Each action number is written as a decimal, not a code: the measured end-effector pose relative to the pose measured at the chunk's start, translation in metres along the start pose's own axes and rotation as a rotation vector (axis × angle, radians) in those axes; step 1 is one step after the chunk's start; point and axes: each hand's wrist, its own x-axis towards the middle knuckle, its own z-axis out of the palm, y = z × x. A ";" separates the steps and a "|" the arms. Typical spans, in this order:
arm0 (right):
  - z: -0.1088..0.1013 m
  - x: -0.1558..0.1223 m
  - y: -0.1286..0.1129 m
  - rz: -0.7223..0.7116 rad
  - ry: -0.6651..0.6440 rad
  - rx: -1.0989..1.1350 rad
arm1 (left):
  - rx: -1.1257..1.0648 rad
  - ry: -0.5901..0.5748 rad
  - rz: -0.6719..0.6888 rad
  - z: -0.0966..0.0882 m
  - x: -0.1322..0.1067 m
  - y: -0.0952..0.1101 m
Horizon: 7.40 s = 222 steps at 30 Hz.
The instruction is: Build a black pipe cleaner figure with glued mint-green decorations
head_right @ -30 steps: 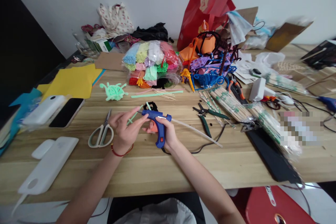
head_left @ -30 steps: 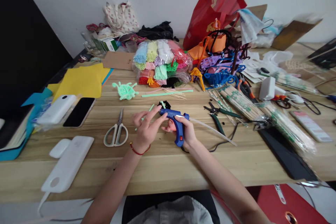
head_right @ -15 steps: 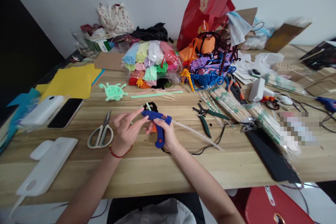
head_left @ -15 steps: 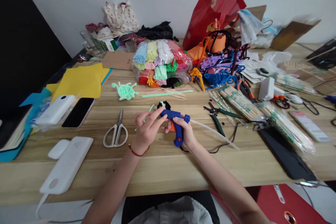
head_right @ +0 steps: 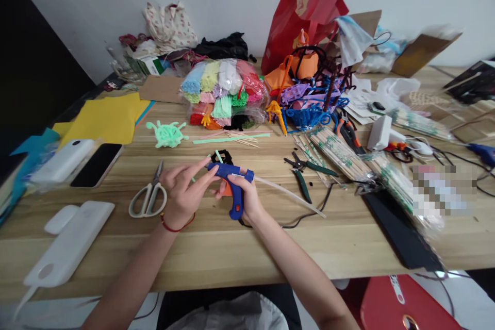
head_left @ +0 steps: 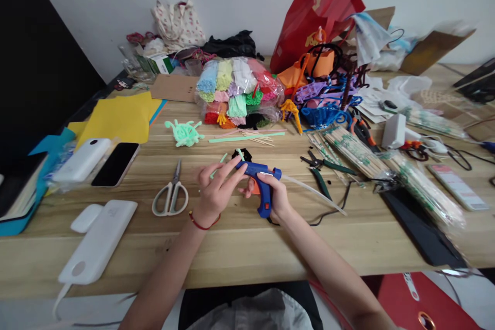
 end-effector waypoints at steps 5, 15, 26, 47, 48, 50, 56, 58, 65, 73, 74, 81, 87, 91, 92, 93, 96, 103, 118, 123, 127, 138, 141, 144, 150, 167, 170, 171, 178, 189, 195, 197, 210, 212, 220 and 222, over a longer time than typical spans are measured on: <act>0.000 0.001 0.004 -0.059 0.008 -0.032 | 0.021 0.008 0.058 0.000 -0.004 -0.003; -0.010 0.000 0.003 -0.139 -0.043 -0.205 | -0.197 -0.035 -0.197 0.006 0.000 -0.002; -0.003 0.001 0.004 -0.015 -0.032 -0.021 | -0.239 0.059 -0.193 0.001 0.001 -0.001; -0.008 0.004 -0.003 0.220 -0.069 0.060 | -0.073 -0.025 0.055 0.001 -0.015 -0.014; -0.008 0.004 -0.003 0.218 -0.072 0.058 | -0.074 -0.027 0.056 0.001 -0.016 -0.014; -0.008 0.004 -0.003 0.215 -0.077 0.055 | -0.068 -0.038 0.065 0.001 -0.017 -0.015; -0.009 0.003 -0.003 0.214 -0.097 0.054 | -0.040 0.004 0.088 0.003 -0.023 -0.017; -0.009 0.003 -0.003 0.214 -0.101 0.047 | -0.058 -0.003 0.080 0.003 -0.024 -0.016; -0.006 0.002 -0.002 0.086 -0.084 -0.003 | -0.136 -0.016 -0.020 0.005 -0.020 -0.012; -0.006 0.002 -0.002 0.104 -0.093 0.006 | -0.121 0.049 0.011 0.006 -0.025 -0.013; -0.006 0.002 -0.002 0.122 -0.098 0.016 | -0.120 0.053 0.023 0.005 -0.026 -0.013; -0.008 0.002 -0.003 0.197 -0.107 0.058 | -0.040 0.010 0.091 0.004 -0.025 -0.016; -0.008 0.002 -0.002 0.178 -0.102 0.035 | -0.099 -0.019 0.078 0.003 -0.022 -0.015; -0.008 0.002 -0.002 0.148 -0.109 0.026 | -0.132 -0.019 0.035 0.004 -0.019 -0.015; -0.008 0.002 -0.001 0.136 -0.111 0.020 | -0.145 -0.016 0.015 0.004 -0.019 -0.015; -0.008 0.002 -0.001 0.128 -0.112 0.013 | -0.158 -0.013 -0.003 0.005 -0.019 -0.015; -0.008 0.002 0.000 0.135 -0.115 0.008 | -0.183 -0.012 -0.022 0.005 -0.021 -0.016; -0.008 0.003 -0.003 0.227 -0.095 0.059 | -0.186 0.007 -0.019 0.004 -0.021 -0.014; -0.007 0.002 -0.002 0.173 -0.096 0.058 | -0.073 0.029 0.038 0.004 -0.026 -0.014; -0.007 0.003 -0.001 0.131 -0.082 0.025 | -0.174 0.025 -0.030 0.005 -0.016 -0.014; -0.005 0.001 0.002 -0.021 -0.046 -0.043 | -0.242 0.015 -0.117 0.008 -0.005 -0.013; -0.002 0.000 -0.001 0.087 -0.063 0.043 | -0.242 0.030 -0.078 0.004 -0.008 -0.010; -0.002 0.000 0.000 0.090 -0.067 0.047 | -0.255 0.053 -0.083 0.003 -0.006 -0.009; 0.000 -0.001 0.000 0.052 -0.052 0.018 | -0.261 0.070 -0.116 0.004 -0.003 -0.008; 0.001 -0.002 0.002 -0.040 -0.055 -0.038 | -0.287 0.071 -0.139 0.004 -0.001 -0.009; -0.001 -0.001 -0.001 0.039 -0.083 0.000 | -0.270 0.004 -0.097 0.002 -0.009 -0.009; -0.003 0.000 -0.003 0.098 -0.088 0.041 | -0.268 0.041 -0.094 0.000 -0.008 -0.009; -0.004 0.000 -0.004 0.105 -0.088 0.047 | -0.271 0.057 -0.095 0.000 -0.007 -0.010; -0.011 0.001 -0.010 0.065 -0.058 0.063 | -0.357 0.221 -0.206 0.006 -0.012 -0.013; -0.018 0.002 -0.017 -0.026 -0.061 0.142 | -0.351 -0.077 -0.138 0.005 0.003 -0.007; -0.012 -0.002 -0.008 -0.022 -0.074 0.095 | -0.408 0.114 -0.262 0.003 0.000 0.002; -0.008 -0.004 -0.003 -0.033 -0.085 0.094 | -0.387 0.171 -0.317 0.001 -0.001 0.006; 0.004 -0.012 0.012 -0.165 -0.084 -0.014 | -0.450 0.204 -0.573 -0.001 0.004 0.015; 0.004 -0.012 0.013 -0.167 -0.082 -0.011 | -0.440 0.189 -0.581 -0.001 0.004 0.016; 0.003 -0.011 0.014 -0.111 -0.042 0.027 | -0.306 0.141 -0.486 -0.001 0.001 0.016; 0.002 -0.010 0.014 -0.080 -0.034 0.057 | -0.289 0.145 -0.473 0.000 -0.001 0.015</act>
